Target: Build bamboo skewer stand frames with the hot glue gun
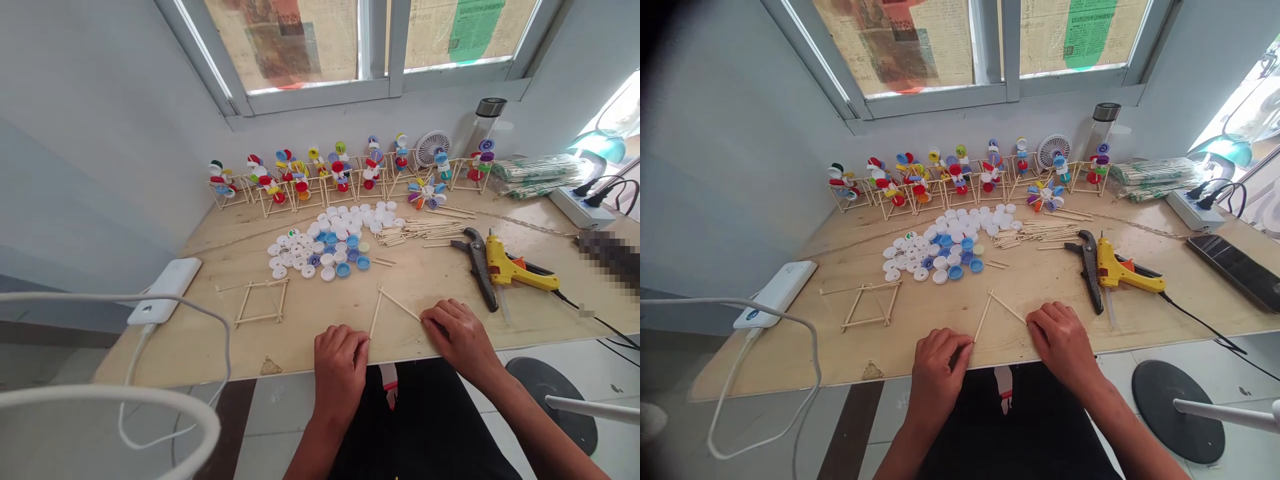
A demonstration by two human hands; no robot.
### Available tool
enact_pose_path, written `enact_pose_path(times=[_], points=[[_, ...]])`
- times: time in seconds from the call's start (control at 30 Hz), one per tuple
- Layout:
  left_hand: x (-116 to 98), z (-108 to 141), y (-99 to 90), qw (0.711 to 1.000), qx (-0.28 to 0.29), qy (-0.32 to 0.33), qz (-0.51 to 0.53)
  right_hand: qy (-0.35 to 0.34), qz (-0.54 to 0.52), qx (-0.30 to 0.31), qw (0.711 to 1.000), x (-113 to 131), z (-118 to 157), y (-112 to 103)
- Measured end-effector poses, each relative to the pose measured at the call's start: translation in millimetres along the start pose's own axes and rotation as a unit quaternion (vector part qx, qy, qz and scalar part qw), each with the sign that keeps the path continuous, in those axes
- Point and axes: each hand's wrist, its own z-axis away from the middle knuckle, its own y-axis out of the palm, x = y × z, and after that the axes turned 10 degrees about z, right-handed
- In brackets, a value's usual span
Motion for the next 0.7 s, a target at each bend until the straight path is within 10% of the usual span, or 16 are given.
enact_pose_path(times=[0.7], points=[[23.3, -13.7, 1.5, 0.994, -0.086, -0.002, 0.071, 0.0, 0.17, -0.014, 0.985, -34.9, -74.3, -11.1]])
